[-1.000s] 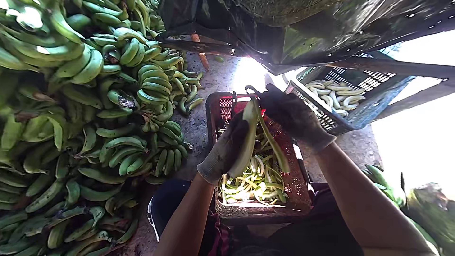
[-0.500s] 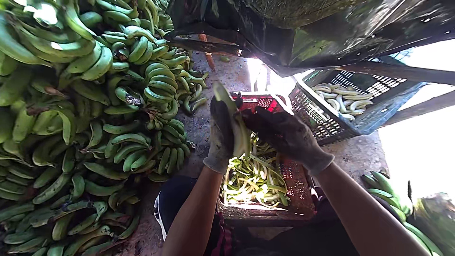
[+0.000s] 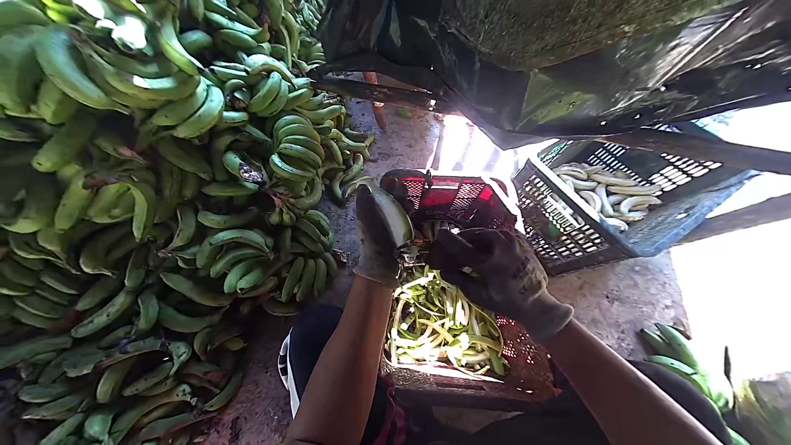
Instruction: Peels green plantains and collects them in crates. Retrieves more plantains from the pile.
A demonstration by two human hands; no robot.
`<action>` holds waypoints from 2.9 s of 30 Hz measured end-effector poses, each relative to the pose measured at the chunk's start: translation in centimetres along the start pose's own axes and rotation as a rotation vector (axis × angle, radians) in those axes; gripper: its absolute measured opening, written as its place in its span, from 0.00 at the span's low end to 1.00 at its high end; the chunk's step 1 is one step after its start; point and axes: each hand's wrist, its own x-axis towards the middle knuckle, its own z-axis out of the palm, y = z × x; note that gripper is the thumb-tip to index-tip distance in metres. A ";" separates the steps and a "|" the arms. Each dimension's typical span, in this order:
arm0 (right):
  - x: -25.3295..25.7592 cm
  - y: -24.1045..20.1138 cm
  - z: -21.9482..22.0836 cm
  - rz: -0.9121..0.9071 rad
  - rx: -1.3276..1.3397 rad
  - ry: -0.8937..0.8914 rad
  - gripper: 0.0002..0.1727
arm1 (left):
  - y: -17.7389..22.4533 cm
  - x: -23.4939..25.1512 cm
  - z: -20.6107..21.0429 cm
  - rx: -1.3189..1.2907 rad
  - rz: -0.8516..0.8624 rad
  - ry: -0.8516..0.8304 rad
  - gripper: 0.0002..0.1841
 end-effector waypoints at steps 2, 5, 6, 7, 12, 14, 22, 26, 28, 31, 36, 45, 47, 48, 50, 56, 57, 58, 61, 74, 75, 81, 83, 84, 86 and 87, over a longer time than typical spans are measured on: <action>0.2 0.0 -0.1 0.051 -0.003 -0.014 0.27 | -0.4 -0.8 0.4 0.060 0.047 0.004 0.27; 0.8 0.5 -0.8 0.203 0.067 -0.088 0.31 | -0.7 -2.2 2.1 0.279 0.084 -0.017 0.26; 0.8 1.0 -1.0 0.220 0.069 -0.082 0.32 | -0.7 -2.6 2.6 0.350 0.085 -0.018 0.26; 0.7 1.5 -1.0 0.208 0.055 -0.066 0.32 | -0.6 -3.0 3.0 0.407 0.060 0.009 0.26; 1.4 4.0 -1.6 0.311 0.036 -0.099 0.31 | -1.4 -3.2 3.1 0.724 -0.162 -0.020 0.28; 1.5 4.9 -2.6 0.519 0.152 -0.161 0.30 | -1.6 -3.4 3.4 0.866 -0.219 -0.161 0.30; 0.1 3.8 -2.1 0.241 0.053 -0.206 0.33 | -0.7 -2.6 1.8 0.567 -0.338 0.010 0.24; -1.4 2.0 -1.4 -0.030 0.051 -0.133 0.28 | 0.6 -1.7 1.8 0.328 -0.281 0.015 0.25; -1.4 1.7 -1.6 -0.051 0.005 -0.074 0.25 | 0.6 -1.2 2.0 0.177 -0.270 0.004 0.26; -1.1 1.7 -1.9 0.013 -0.019 -0.084 0.28 | 0.0 -2.0 2.0 0.207 -0.212 -0.005 0.27; 0.6 3.5 -2.4 0.418 0.114 -0.146 0.26 | -1.3 -4.3 3.5 0.649 -0.180 -0.157 0.21; -1.4 4.4 -2.3 0.146 0.138 -0.191 0.31 | -0.1 -2.2 1.8 0.236 -0.277 -0.077 0.26; -1.9 3.3 -2.0 -0.024 0.133 -0.177 0.29 | 0.5 -1.9 1.5 0.209 -0.229 -0.067 0.21; -1.9 3.1 -2.1 -0.051 0.131 -0.190 0.29 | 0.5 -2.0 1.5 0.216 -0.221 -0.051 0.20; -1.7 3.1 -2.3 -0.035 0.114 -0.205 0.30 | -0.1 -3.0 1.4 0.310 -0.197 -0.034 0.22; 1.6 6.5 -3.5 0.395 0.233 -0.134 0.27 | 0.2 -5.0 3.1 0.682 -0.236 -0.275 0.25; 2.0 7.3 -3.7 0.472 0.320 -0.093 0.28 | 0.3 -5.0 3.2 0.734 -0.235 -0.265 0.26; 2.1 7.6 -3.6 0.537 0.447 -0.042 0.29 | 0.2 -4.8 2.9 0.783 -0.213 -0.219 0.25; 2.2 4.4 -2.6 0.703 0.691 -0.039 0.38 | -1.4 -4.3 2.1 0.860 -0.151 -0.132 0.25; -1.6 13.2 -9.0 0.861 -0.294 0.105 0.30 | 6.5 -1.4 1.7 0.828 0.052 0.007 0.26; -1.7 11.7 -7.3 0.841 -0.169 0.069 0.28 | 6.5 -1.1 1.4 0.761 0.060 0.041 0.26; 0.2 5.2 10.7 0.867 0.412 -0.977 0.30 | 4.6 -1.0 2.0 1.029 0.063 -0.070 0.22; -0.1 4.2 16.0 0.976 0.400 -1.043 0.29 | 5.1 -0.4 1.9 1.106 0.073 -0.158 0.23; -1.0 4.2 18.5 1.005 0.437 -1.009 0.28 | 5.3 -0.4 1.5 1.121 0.057 -0.174 0.24; -1.4 4.2 22.4 1.035 0.443 -0.983 0.28 | 5.9 -0.5 1.0 1.114 0.072 -0.181 0.25; -0.6 3.8 23.2 1.063 0.430 -0.999 0.29 | 6.2 -0.5 0.9 1.105 0.089 -0.179 0.25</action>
